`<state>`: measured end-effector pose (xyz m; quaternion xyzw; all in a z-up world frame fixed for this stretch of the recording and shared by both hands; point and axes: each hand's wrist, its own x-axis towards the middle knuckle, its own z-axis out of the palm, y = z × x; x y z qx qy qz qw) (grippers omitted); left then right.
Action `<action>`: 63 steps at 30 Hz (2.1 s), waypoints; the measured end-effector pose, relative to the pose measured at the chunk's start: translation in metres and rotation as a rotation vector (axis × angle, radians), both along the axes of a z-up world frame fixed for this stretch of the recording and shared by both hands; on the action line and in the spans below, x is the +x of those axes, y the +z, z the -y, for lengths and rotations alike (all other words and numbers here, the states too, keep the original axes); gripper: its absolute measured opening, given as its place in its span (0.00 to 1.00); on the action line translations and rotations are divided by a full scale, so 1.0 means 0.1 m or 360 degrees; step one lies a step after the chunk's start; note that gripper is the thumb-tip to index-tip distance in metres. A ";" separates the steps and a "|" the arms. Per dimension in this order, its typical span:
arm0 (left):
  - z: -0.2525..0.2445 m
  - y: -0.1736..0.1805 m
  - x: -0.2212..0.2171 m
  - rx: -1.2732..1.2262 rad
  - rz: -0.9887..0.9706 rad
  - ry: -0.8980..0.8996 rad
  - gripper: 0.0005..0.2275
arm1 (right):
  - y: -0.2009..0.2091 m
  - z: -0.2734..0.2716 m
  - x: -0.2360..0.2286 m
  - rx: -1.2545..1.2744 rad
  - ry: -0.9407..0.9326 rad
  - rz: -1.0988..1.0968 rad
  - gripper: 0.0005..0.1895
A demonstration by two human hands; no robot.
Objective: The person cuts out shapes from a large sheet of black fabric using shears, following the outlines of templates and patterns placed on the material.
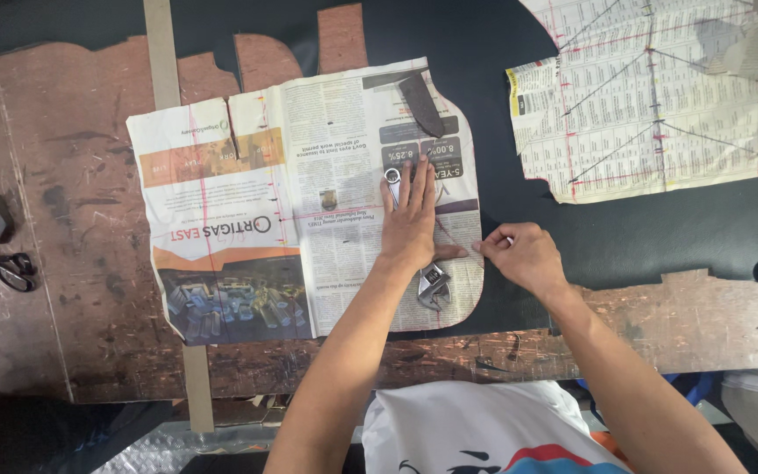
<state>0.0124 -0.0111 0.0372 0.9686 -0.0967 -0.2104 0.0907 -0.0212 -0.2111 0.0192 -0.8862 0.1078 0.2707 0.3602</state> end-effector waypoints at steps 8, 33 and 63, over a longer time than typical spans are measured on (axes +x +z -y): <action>0.08 0.06 0.04 0.0107 -0.0159 0.0016 0.71 | -0.05 -0.02 -0.11 -0.0005 -0.0080 0.0060 0.12; 0.09 0.02 0.04 0.0071 -0.0141 0.0058 0.71 | -0.05 0.01 -0.07 -0.0050 0.0006 0.0046 0.12; 0.15 0.28 -0.02 0.0458 -0.0007 -0.0112 0.68 | -0.26 -1.03 1.83 -0.0727 0.0567 0.0813 0.32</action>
